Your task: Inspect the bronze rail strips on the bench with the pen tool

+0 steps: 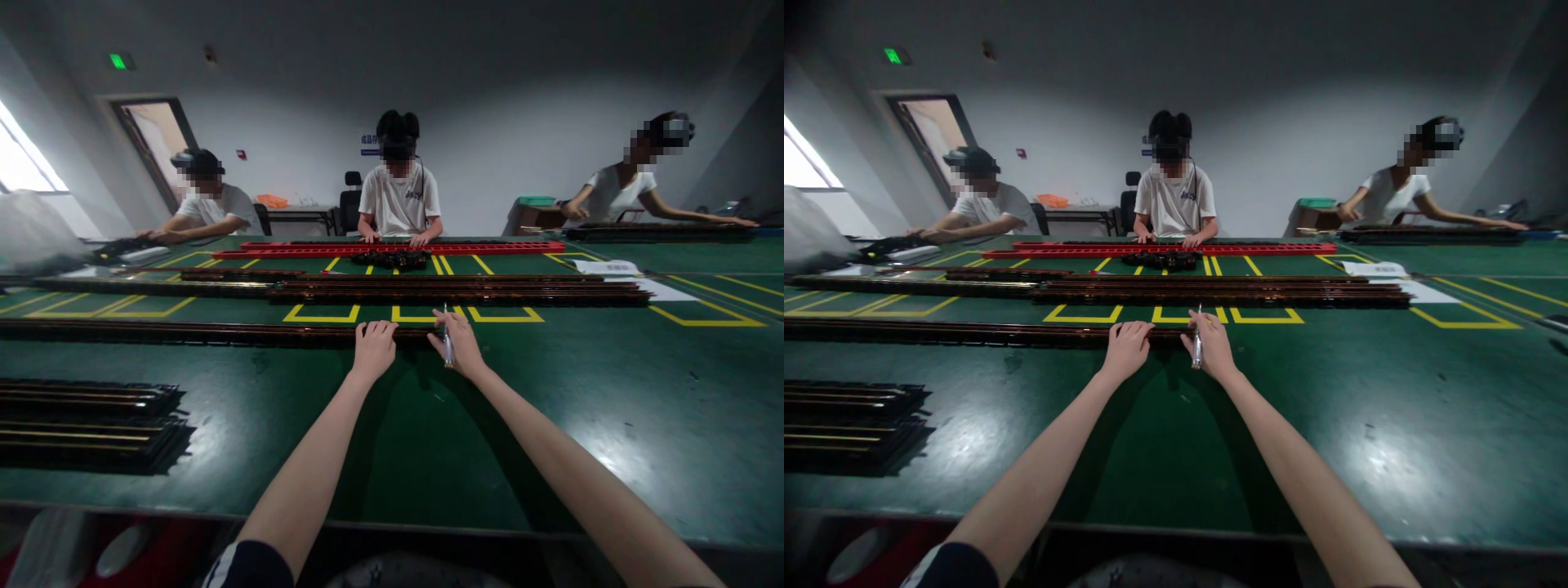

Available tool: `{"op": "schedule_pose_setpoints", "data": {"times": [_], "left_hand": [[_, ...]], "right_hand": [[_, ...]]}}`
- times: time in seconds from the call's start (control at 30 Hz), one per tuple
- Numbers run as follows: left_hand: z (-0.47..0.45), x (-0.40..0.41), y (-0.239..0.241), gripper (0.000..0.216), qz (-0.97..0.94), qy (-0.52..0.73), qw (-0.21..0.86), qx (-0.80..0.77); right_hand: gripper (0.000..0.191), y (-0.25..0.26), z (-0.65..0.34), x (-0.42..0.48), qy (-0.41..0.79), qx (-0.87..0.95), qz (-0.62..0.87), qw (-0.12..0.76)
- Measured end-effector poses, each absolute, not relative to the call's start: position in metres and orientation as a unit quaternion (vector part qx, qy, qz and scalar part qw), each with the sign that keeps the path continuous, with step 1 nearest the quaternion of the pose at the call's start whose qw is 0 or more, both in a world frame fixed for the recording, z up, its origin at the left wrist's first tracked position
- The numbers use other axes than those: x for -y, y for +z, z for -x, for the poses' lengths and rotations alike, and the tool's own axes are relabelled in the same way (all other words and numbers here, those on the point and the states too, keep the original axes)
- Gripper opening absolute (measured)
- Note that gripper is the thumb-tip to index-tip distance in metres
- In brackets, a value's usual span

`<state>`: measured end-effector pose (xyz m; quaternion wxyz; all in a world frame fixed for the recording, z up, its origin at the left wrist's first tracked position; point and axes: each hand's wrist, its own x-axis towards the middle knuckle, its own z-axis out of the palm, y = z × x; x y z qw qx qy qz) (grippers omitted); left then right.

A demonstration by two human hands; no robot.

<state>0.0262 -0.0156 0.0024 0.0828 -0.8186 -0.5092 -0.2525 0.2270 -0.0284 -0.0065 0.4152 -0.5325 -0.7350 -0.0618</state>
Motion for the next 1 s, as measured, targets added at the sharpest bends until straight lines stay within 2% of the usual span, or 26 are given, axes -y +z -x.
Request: {"op": "schedule_pose_setpoints", "data": {"times": [0.2, 0.77, 1.0], "left_hand": [[-0.026, 0.017, 0.005, 0.038, 0.821, -0.246, 0.064, 0.511], [-0.026, 0.019, 0.010, 0.038, 0.830, -0.254, 0.016, 0.497], [-0.026, 0.016, 0.007, 0.039, 0.825, -0.253, 0.022, 0.504]], "right_hand": [[0.014, -0.002, -0.222, 0.031, -0.044, 0.811, 0.504, 0.295], [0.016, 0.005, -0.218, 0.029, -0.059, 0.761, 0.579, 0.286], [0.017, 0.004, -0.215, 0.033, -0.107, 0.743, 0.594, 0.289]]}}
